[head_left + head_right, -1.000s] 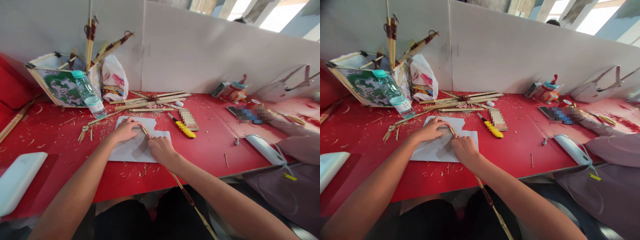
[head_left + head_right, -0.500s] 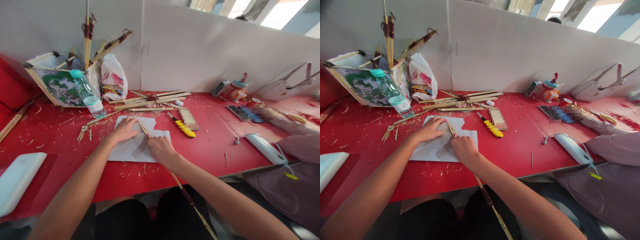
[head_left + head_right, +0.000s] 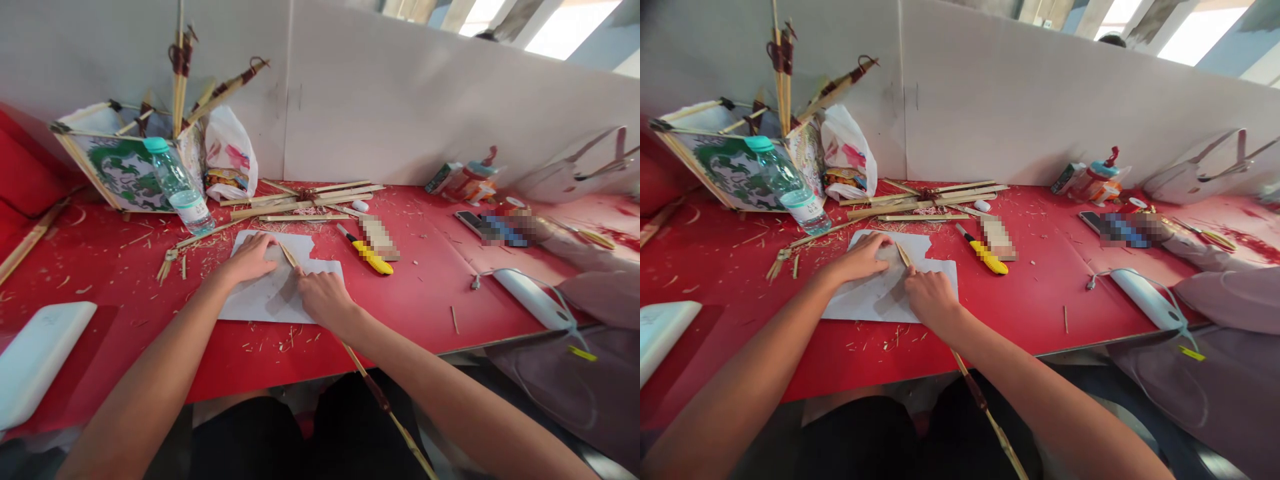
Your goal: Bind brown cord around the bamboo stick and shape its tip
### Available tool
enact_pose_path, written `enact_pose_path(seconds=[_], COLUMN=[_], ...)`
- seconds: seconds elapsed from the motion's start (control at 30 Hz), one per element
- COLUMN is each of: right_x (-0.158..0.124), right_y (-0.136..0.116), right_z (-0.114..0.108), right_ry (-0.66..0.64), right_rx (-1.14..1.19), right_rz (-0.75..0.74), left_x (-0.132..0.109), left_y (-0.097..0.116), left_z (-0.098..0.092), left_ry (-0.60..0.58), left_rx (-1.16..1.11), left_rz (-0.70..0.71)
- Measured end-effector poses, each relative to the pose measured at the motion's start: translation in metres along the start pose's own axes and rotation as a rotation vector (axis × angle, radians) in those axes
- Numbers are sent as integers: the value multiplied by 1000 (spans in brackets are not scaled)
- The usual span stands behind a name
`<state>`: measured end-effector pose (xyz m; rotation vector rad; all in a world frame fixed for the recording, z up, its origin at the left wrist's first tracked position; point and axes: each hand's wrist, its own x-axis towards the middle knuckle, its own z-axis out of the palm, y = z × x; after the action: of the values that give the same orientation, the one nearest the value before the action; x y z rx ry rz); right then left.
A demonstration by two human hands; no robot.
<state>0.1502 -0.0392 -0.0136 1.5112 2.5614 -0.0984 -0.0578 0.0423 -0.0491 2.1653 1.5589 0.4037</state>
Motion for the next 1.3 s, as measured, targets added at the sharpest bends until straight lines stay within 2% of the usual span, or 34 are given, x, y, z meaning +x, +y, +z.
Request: enact_pose_path(seconds=[0.27,0.53,0.7,0.9,1.13,1.3], right_x=[3,6,8,11,4,-19], right_y=[24,29,39,47,50,53], right_z=[-6,-10,-8,-3,1,-1], right_ry=[-2,-26,24,8,-7,-23], right_rx=[166,255,476,669,653,626], right_rz=[92,113,110,192,207,201], left_x=[1,2,3,3,2,2], left_y=[-2,-5,-6,-6,-4,-5], left_z=[0,2,2,2,1,2], left_ry=[16,27,34,34,29,33], left_rx=[-42,-53,-60,-69,-69,-64], left_rz=[-6,1,2,-13,-11,-17])
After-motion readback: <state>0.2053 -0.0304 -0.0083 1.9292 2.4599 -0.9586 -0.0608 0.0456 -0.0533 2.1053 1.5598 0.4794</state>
